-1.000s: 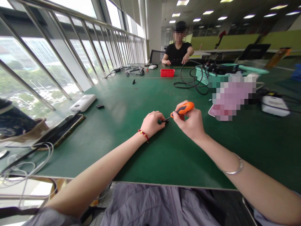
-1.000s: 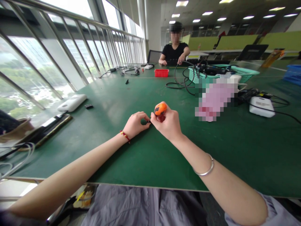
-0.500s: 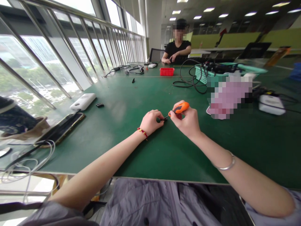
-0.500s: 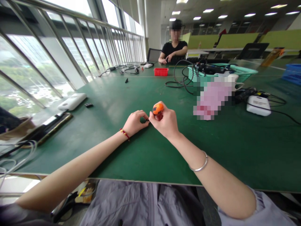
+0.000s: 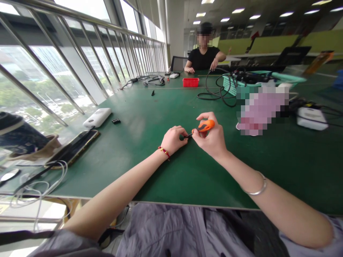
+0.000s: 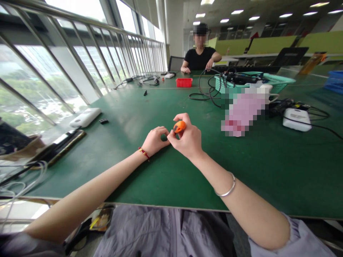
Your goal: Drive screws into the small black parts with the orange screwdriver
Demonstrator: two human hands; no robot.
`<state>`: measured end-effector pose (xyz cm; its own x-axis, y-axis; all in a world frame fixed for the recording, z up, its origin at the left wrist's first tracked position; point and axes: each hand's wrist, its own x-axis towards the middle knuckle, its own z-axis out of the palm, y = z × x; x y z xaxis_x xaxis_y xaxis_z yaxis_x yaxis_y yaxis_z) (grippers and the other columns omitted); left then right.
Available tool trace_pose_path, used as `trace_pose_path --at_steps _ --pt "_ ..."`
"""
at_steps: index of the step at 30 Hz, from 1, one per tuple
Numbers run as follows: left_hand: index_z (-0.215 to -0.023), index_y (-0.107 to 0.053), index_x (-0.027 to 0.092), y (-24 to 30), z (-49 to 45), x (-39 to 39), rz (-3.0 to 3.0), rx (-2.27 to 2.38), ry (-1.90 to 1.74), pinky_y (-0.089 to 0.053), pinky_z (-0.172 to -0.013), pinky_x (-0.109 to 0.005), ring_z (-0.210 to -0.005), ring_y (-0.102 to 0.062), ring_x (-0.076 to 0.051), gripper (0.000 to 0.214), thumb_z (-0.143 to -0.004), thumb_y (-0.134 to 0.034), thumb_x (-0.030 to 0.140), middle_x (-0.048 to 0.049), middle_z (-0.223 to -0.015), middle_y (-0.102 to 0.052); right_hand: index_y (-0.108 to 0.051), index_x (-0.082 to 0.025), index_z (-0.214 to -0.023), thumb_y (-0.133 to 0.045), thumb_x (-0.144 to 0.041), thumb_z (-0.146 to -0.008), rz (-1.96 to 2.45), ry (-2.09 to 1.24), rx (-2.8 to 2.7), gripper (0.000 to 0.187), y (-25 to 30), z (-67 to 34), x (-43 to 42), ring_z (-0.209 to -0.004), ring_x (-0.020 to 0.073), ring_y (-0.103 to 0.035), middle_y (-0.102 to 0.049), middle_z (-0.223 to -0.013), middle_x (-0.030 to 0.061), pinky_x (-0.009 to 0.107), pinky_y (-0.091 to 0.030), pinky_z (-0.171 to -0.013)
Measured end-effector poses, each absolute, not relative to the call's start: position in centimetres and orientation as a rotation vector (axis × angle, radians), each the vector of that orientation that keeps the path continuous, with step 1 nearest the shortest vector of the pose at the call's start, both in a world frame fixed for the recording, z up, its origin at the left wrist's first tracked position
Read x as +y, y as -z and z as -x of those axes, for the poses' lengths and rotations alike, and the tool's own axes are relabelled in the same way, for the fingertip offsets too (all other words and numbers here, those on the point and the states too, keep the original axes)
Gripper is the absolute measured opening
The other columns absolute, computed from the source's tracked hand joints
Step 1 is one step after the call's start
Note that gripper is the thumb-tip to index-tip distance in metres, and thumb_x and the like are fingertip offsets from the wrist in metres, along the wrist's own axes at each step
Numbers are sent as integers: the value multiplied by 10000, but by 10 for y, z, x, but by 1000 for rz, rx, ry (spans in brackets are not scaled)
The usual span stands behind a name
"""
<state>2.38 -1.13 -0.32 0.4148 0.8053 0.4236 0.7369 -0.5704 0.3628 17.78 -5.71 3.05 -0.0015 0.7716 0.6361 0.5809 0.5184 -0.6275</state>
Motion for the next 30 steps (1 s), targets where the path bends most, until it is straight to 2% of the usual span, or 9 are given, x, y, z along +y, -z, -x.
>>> trace_pose_path --at_steps 3,7,11,16,21,23,25,28,30 --pt "-715 -623 181 4 -24 -11 -2539 1387 -869 -455 -740 -281 -772 -571 -171 39 -717 -589 199 -22 -773 -618 -422 -212 -1011 -555 -299 -704 1122 -170 -1672 346 -32 -178 -59 -526 142 -535 -520 -618 -48 252 -410 -563" --pt "-727 -625 176 5 -23 -10 -2554 1384 -873 -454 -730 -275 -758 -571 -169 50 -686 -597 170 -20 -779 -621 -477 -220 -877 -558 -432 -747 1150 -158 -1628 261 -35 -177 -58 -444 127 -471 -446 -491 -76 251 -367 -526" --pt "-706 -617 173 5 -23 -10 -2567 1368 -888 -454 -725 -278 -752 -569 -169 27 -691 -595 170 -19 -766 -620 -499 -223 -899 -572 -343 -737 1077 -224 -1648 214 -34 -178 -58 -425 99 -442 -447 -514 -87 239 -375 -515" --pt "-706 -622 170 5 -23 -10 -2570 1358 -889 -457 -717 -285 -759 -572 -174 21 -699 -612 187 -21 -764 -626 -454 -213 -1051 -616 -292 -661 982 -59 -1650 430 -34 -180 -60 -560 122 -528 -543 -717 -34 252 -424 -558" --pt "-759 -640 174 8 -22 -8 -2565 1333 -930 -465 -764 -290 -797 -586 -175 73 -698 -601 179 -24 -814 -640 -530 -216 -776 -617 -368 -703 1091 -93 -1663 190 -38 -180 -63 -420 86 -418 -432 -475 -79 226 -355 -490" --pt "-745 -637 175 7 -22 -8 -2571 1338 -916 -465 -752 -288 -788 -583 -174 65 -694 -597 172 -22 -801 -637 -538 -213 -740 -600 -343 -725 1076 -119 -1679 145 -38 -181 -62 -405 75 -388 -420 -456 -82 221 -347 -484" --pt "-719 -629 175 6 -22 -8 -2578 1342 -897 -463 -736 -285 -773 -579 -173 43 -692 -596 168 -20 -773 -631 -549 -214 -855 -592 -301 -720 1023 -100 -1670 166 -36 -181 -61 -437 81 -416 -471 -525 -73 226 -369 -496" --pt "-699 -624 173 6 -22 -8 -2574 1341 -896 -461 -727 -285 -768 -577 -174 24 -693 -601 174 -20 -763 -627 -494 -210 -1053 -609 -279 -675 940 -47 -1654 401 -34 -181 -60 -559 108 -503 -569 -753 -18 245 -424 -542" --pt "-720 -631 173 6 -22 -8 -2568 1339 -909 -463 -731 -286 -771 -578 -174 38 -691 -608 181 -21 -777 -629 -483 -205 -1073 -632 -327 -663 979 -18 -1633 452 -35 -180 -61 -548 115 -499 -553 -718 -24 251 -416 -531"
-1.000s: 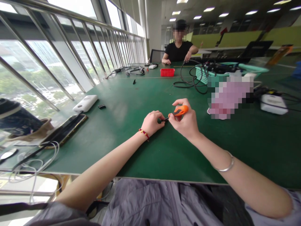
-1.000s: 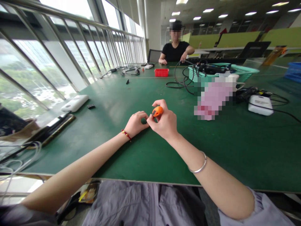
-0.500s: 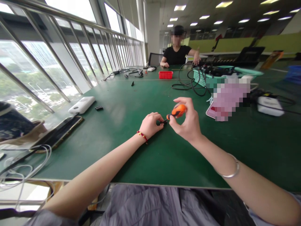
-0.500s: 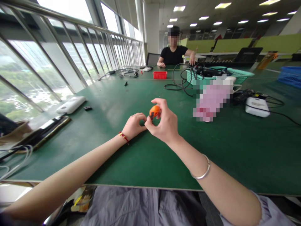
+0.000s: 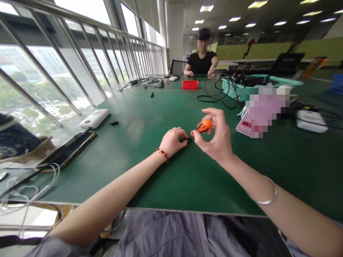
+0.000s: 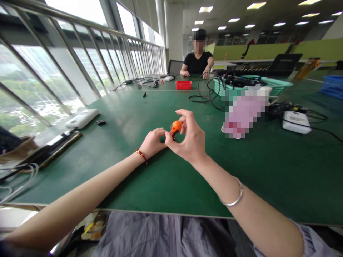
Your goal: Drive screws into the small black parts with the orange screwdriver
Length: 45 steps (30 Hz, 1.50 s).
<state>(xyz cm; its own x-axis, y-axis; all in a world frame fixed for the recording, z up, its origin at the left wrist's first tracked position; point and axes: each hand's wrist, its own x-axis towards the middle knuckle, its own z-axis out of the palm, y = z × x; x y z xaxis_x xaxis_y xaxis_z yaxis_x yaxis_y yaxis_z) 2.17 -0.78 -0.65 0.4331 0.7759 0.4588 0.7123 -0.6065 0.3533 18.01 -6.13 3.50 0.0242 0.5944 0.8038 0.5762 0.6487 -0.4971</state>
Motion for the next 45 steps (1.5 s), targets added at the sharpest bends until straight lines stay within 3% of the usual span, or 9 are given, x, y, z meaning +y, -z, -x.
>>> trace_pose_path --at_steps 6,13,18,21,26,28,34,41,45 --pt "-721 -631 173 7 -22 -7 -2563 1326 -887 -463 -761 -293 -786 -580 -174 50 -686 -598 159 -17 -779 -633 -555 -209 -762 -594 -407 -740 1149 -53 -1594 203 -37 -180 -64 -413 99 -405 -422 -451 -67 252 -351 -491" --pt "-713 -627 171 6 -22 -9 -2576 1349 -895 -456 -729 -284 -751 -570 -167 36 -699 -594 165 -18 -760 -621 -442 -200 -1130 -640 -310 -658 971 -52 -1591 524 -34 -180 -60 -593 132 -520 -573 -794 5 266 -432 -549" --pt "-745 -629 173 7 -22 -8 -2600 1337 -896 -456 -741 -281 -767 -570 -167 69 -691 -592 151 -17 -787 -629 -554 -210 -881 -615 -398 -721 1088 -71 -1655 255 -37 -181 -63 -416 95 -412 -397 -466 -86 236 -351 -494" --pt "-722 -620 175 7 -21 -7 -2616 1354 -888 -454 -739 -283 -769 -570 -170 34 -704 -591 170 -18 -765 -620 -568 -208 -841 -581 -340 -751 998 -41 -1777 161 -35 -183 -63 -432 89 -421 -403 -475 -77 225 -366 -510" --pt "-709 -613 180 7 -20 -7 -2613 1348 -894 -449 -723 -283 -764 -569 -170 48 -732 -570 179 -20 -750 -615 -458 -212 -1164 -602 -300 -678 864 38 -1739 515 -31 -183 -61 -647 136 -533 -578 -844 18 268 -455 -598" --pt "-708 -611 182 7 -20 -7 -2603 1340 -900 -449 -720 -281 -765 -569 -169 53 -729 -565 165 -19 -757 -619 -441 -215 -1187 -632 -360 -660 915 42 -1708 579 -32 -182 -61 -599 132 -508 -567 -786 1 264 -434 -545" --pt "-702 -609 178 6 -21 -7 -2588 1344 -891 -451 -731 -281 -777 -573 -171 28 -714 -584 173 -19 -772 -627 -580 -209 -835 -656 -390 -701 984 79 -1747 238 -34 -185 -62 -454 93 -428 -427 -496 -63 238 -369 -507" --pt "-718 -617 173 7 -21 -7 -2584 1373 -889 -452 -728 -285 -781 -574 -175 31 -704 -589 172 -23 -781 -631 -430 -201 -1195 -653 -332 -659 924 -20 -1657 595 -32 -180 -60 -643 141 -547 -586 -822 14 267 -444 -554" --pt "-731 -622 172 6 -21 -8 -2571 1371 -900 -455 -742 -288 -781 -575 -173 49 -697 -588 162 -21 -794 -636 -542 -220 -976 -649 -380 -680 1068 -83 -1654 353 -35 -180 -63 -450 99 -443 -473 -539 -71 244 -378 -496"
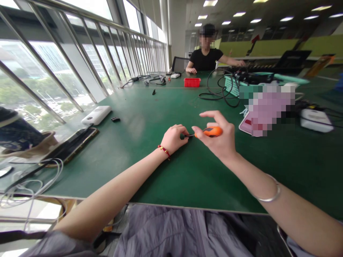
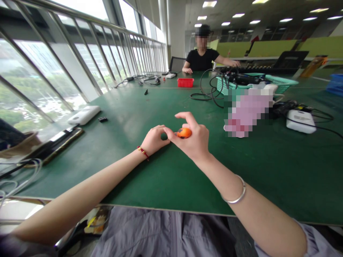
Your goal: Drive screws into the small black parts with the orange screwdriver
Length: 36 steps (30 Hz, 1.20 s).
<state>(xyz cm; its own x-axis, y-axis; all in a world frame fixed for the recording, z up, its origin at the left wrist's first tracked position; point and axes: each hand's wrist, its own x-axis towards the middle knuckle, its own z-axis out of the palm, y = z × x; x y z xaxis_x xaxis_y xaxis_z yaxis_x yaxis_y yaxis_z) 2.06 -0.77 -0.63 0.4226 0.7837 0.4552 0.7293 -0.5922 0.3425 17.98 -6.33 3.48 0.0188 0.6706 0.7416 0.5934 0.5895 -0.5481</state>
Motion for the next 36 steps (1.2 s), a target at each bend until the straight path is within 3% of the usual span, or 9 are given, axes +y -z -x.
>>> trace_pose_path --at_steps 3,7,9,15,19,21,23,25,36 --pt "-722 -619 175 6 -20 -7 -2575 1371 -885 -455 -751 -291 -789 -576 -172 49 -693 -584 158 -18 -801 -637 -555 -222 -896 -602 -334 -733 1054 -114 -1673 204 -35 -181 -63 -427 93 -414 -427 -493 -77 243 -375 -500" --pt "-719 -621 176 7 -20 -7 -2570 1374 -888 -456 -745 -289 -791 -575 -173 47 -696 -582 162 -18 -793 -637 -468 -221 -1124 -629 -273 -680 928 -79 -1653 475 -34 -182 -58 -621 141 -538 -563 -764 1 272 -447 -572" --pt "-732 -625 177 7 -20 -7 -2564 1372 -895 -458 -741 -287 -788 -577 -172 55 -703 -579 168 -19 -795 -638 -441 -222 -1162 -647 -307 -665 947 -81 -1648 544 -33 -182 -58 -638 147 -544 -567 -786 2 277 -452 -579" --pt "-713 -616 177 6 -20 -8 -2550 1364 -889 -460 -765 -295 -798 -579 -174 46 -684 -593 150 -15 -793 -639 -573 -209 -873 -602 -347 -734 1080 -120 -1663 199 -35 -182 -61 -454 98 -446 -451 -516 -68 242 -380 -522" --pt "-709 -619 176 6 -20 -8 -2558 1379 -891 -461 -749 -298 -793 -575 -178 41 -695 -584 159 -19 -792 -638 -493 -208 -1113 -638 -306 -679 983 -105 -1639 467 -34 -182 -59 -539 111 -496 -566 -733 -23 246 -411 -535" --pt "-713 -623 178 5 -20 -8 -2552 1385 -882 -463 -756 -297 -800 -577 -178 44 -693 -588 159 -18 -798 -641 -534 -214 -1006 -630 -336 -695 1022 -105 -1647 347 -34 -182 -58 -522 113 -487 -558 -678 -29 244 -395 -515" --pt "-721 -630 182 5 -20 -8 -2541 1384 -870 -463 -770 -298 -813 -582 -178 58 -688 -594 152 -14 -805 -646 -549 -215 -750 -586 -349 -740 1065 -100 -1666 140 -35 -183 -59 -477 108 -454 -504 -545 -42 243 -364 -500" --pt "-732 -639 184 4 -20 -9 -2531 1379 -865 -465 -775 -298 -819 -587 -178 73 -688 -593 146 -13 -812 -651 -475 -209 -584 -547 -315 -760 1064 -79 -1656 218 -36 -185 -59 -463 101 -433 -474 -493 -36 243 -341 -496" --pt "-743 -652 183 3 -20 -10 -2523 1377 -870 -471 -765 -300 -814 -592 -179 79 -698 -598 146 -16 -812 -651 -447 -208 -549 -519 -240 -731 1064 -45 -1575 198 -34 -193 -52 -475 96 -411 -438 -480 -39 235 -326 -500"
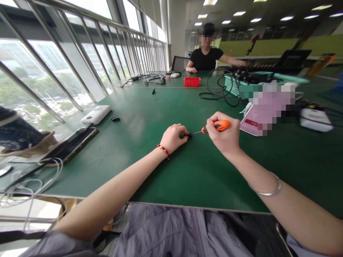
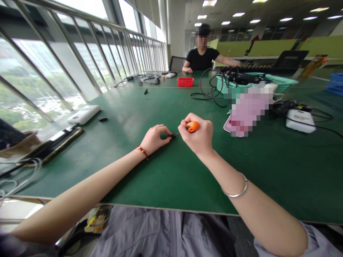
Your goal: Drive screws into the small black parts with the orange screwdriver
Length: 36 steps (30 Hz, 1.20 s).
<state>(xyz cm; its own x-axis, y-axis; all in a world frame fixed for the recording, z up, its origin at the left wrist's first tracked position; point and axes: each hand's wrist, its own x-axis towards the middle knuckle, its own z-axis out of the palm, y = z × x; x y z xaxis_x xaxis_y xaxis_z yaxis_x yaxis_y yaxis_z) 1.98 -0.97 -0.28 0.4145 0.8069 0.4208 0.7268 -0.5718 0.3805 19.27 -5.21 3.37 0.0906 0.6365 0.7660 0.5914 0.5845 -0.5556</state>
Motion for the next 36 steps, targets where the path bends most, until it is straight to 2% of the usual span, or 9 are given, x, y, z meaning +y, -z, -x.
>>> trace_pose_path --at_steps 10,13,17,22,25,29,31,34,36 --pt "-744 -651 184 5 -18 -7 -2513 1353 -885 -477 -771 -296 -818 -593 -175 55 -710 -610 169 -15 -821 -650 -468 -205 -582 -540 -227 -721 1070 -70 -1585 158 -34 -191 -54 -493 104 -454 -488 -524 -32 243 -355 -518" --pt "-743 -651 184 5 -19 -8 -2510 1359 -883 -477 -770 -297 -815 -597 -174 55 -708 -612 168 -10 -816 -650 -499 -210 -692 -574 -231 -685 1084 -79 -1573 78 -34 -191 -54 -500 103 -463 -513 -593 -36 238 -375 -511" --pt "-741 -651 185 5 -19 -8 -2513 1362 -885 -476 -766 -295 -818 -599 -176 52 -705 -616 173 -9 -812 -649 -507 -214 -890 -602 -274 -670 1088 -95 -1594 247 -35 -192 -52 -536 116 -499 -514 -640 -43 236 -399 -526" --pt "-740 -651 188 6 -18 -7 -2519 1362 -888 -474 -766 -296 -817 -598 -176 51 -707 -613 179 -9 -816 -651 -531 -209 -701 -544 -417 -777 1153 -104 -1583 222 -36 -190 -53 -472 108 -467 -478 -507 -42 246 -379 -531" --pt "-740 -652 187 6 -18 -7 -2510 1361 -895 -474 -767 -293 -819 -598 -175 53 -706 -613 174 -9 -816 -651 -553 -209 -812 -577 -341 -740 1057 -117 -1607 153 -35 -190 -53 -493 107 -472 -528 -596 -31 244 -399 -523" --pt "-738 -654 187 6 -18 -7 -2504 1361 -899 -474 -763 -291 -810 -598 -173 53 -703 -615 175 -9 -810 -650 -495 -208 -1058 -643 -333 -668 1011 -77 -1582 436 -35 -190 -51 -574 128 -518 -579 -775 3 258 -439 -549" --pt "-737 -654 186 6 -18 -7 -2510 1356 -902 -473 -759 -292 -806 -596 -174 55 -701 -614 176 -11 -807 -649 -523 -213 -1003 -638 -385 -689 1093 -69 -1572 376 -36 -189 -52 -529 126 -505 -561 -671 -19 258 -419 -540" --pt "-737 -655 184 6 -18 -7 -2511 1353 -902 -472 -758 -296 -807 -595 -177 56 -702 -611 176 -13 -805 -647 -570 -211 -788 -570 -433 -759 1181 -96 -1616 223 -37 -188 -55 -443 109 -451 -461 -473 -52 251 -377 -527" --pt "-737 -655 183 6 -17 -6 -2505 1358 -903 -472 -761 -297 -806 -595 -177 57 -702 -611 176 -13 -804 -646 -579 -208 -753 -547 -410 -779 1172 -115 -1651 206 -37 -188 -56 -438 104 -449 -458 -462 -50 246 -371 -525"
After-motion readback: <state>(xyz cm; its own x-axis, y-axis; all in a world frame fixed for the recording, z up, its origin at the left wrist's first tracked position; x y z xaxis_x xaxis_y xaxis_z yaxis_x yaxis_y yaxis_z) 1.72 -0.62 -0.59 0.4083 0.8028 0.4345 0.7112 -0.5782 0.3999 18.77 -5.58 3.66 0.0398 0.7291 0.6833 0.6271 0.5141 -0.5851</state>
